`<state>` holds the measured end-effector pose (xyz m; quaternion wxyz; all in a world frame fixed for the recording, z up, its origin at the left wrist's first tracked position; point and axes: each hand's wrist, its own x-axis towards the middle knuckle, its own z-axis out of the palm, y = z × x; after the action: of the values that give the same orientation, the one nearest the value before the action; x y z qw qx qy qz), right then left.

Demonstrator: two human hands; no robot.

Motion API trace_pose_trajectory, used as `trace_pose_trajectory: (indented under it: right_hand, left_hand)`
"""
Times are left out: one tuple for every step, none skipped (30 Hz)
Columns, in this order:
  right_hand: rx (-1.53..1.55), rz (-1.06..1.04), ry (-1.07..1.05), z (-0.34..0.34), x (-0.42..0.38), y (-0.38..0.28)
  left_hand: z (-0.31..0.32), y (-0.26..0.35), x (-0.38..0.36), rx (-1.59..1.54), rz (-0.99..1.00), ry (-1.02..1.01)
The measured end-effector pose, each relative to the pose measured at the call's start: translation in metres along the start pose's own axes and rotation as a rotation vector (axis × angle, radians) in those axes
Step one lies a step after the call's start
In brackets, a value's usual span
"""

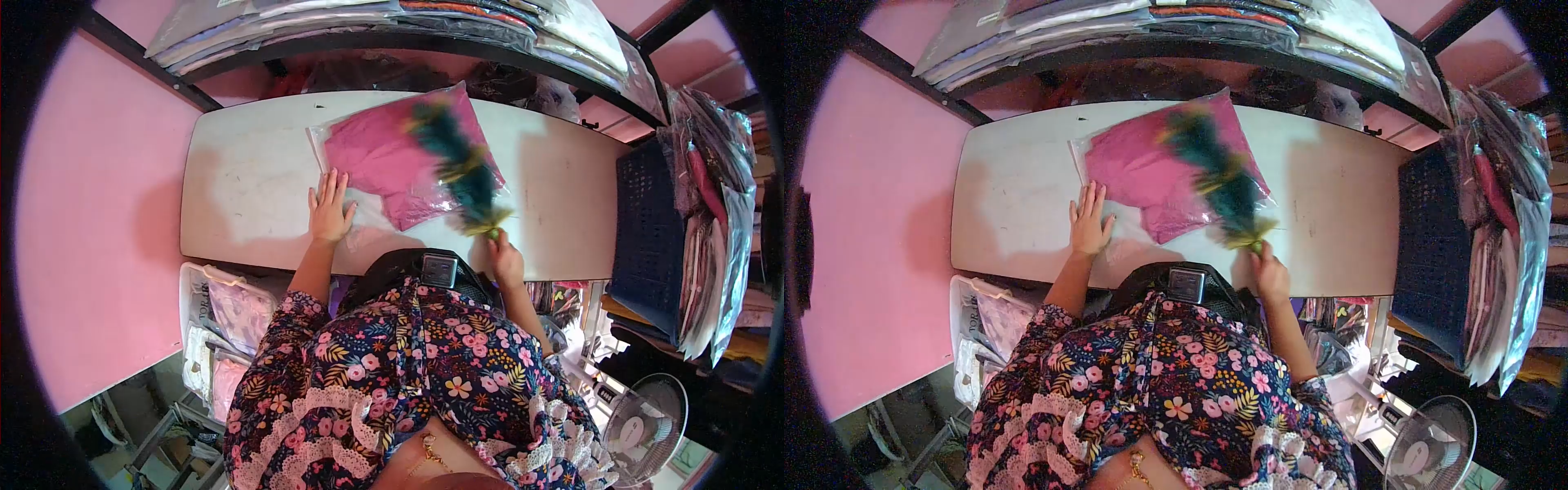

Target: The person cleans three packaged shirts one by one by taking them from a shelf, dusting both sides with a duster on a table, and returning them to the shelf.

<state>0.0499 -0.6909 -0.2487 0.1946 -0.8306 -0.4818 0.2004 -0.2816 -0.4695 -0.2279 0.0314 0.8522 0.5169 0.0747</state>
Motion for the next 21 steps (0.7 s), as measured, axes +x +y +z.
trace_pose_trajectory:
  right_hand:
    - [-0.004,0.035,0.076,0.0,0.0,0.007]
    - [-0.005,0.035,0.076,0.002,0.001,0.012]
    - [0.052,0.051,0.098,-0.003,0.003,0.006]
    - [0.112,0.064,0.125,-0.008,0.002,-0.001]
    - [0.112,0.053,0.079,-0.01,0.002,-0.01]
    - [0.107,0.003,0.084,-0.006,0.002,-0.018]
    - [0.064,-0.098,0.039,-0.009,0.004,-0.031]
    - [0.021,-0.199,-0.007,-0.014,0.006,-0.043]
    - [-0.106,-0.191,-0.096,-0.021,0.009,-0.059]
    - [-0.103,-0.193,-0.096,-0.019,0.015,-0.059]
    - [-0.104,-0.146,-0.082,-0.016,0.021,-0.058]
    - [-0.107,-0.102,-0.066,-0.015,0.026,-0.058]
    - [-0.127,-0.034,-0.062,-0.019,0.031,-0.053]
    - [-0.128,-0.042,-0.061,-0.021,0.036,-0.044]
    - [-0.13,0.073,-0.028,-0.022,0.04,-0.031]
    - [-0.132,0.188,0.005,-0.023,0.045,-0.016]
    - [-0.116,0.264,0.007,-0.023,0.049,0.005]
    - [-0.101,0.34,0.009,-0.022,0.05,0.031]
    - [-0.055,0.297,0.062,-0.02,0.045,0.058]
    - [-0.009,0.25,0.115,-0.022,0.04,0.081]
    - [-0.176,0.3,0.081,-0.031,0.036,0.092]
  left_hand:
    - [-0.001,0.0,0.0,0.0,0.001,0.001]
    - [-0.001,0.0,0.0,-0.002,-0.005,-0.006]
    - [0.0,-0.001,0.0,-0.004,-0.01,-0.013]
    - [-0.001,-0.003,-0.003,-0.004,-0.005,-0.009]
    - [0.0,-0.004,-0.003,-0.003,-0.005,-0.005]
    - [0.001,-0.005,-0.003,-0.001,-0.007,-0.001]
    - [0.002,-0.006,-0.003,0.0,-0.007,0.0]
    - [0.002,-0.007,-0.004,-0.006,-0.006,0.002]
    - [0.003,-0.008,-0.004,-0.012,-0.005,0.002]
    - [0.004,-0.008,-0.005,-0.009,-0.006,0.003]
    - [0.005,-0.008,-0.005,-0.011,-0.007,-0.001]
    - [0.003,-0.007,-0.004,-0.014,-0.009,-0.001]
    - [0.001,-0.005,-0.003,-0.013,-0.012,0.005]
    - [-0.002,-0.003,-0.004,-0.017,-0.006,0.0]
    - [-0.004,-0.002,-0.005,-0.022,-0.001,-0.006]
    - [-0.004,-0.002,-0.005,-0.021,-0.007,-0.002]
    - [-0.003,-0.003,-0.005,-0.074,-0.003,0.017]
    - [-0.001,-0.004,-0.005,-0.128,0.002,0.037]
    - [-0.001,-0.008,-0.004,-0.128,-0.004,0.043]
    - [0.0,-0.013,-0.003,-0.208,0.017,0.06]
    - [0.003,-0.021,-0.003,-0.29,0.035,0.079]
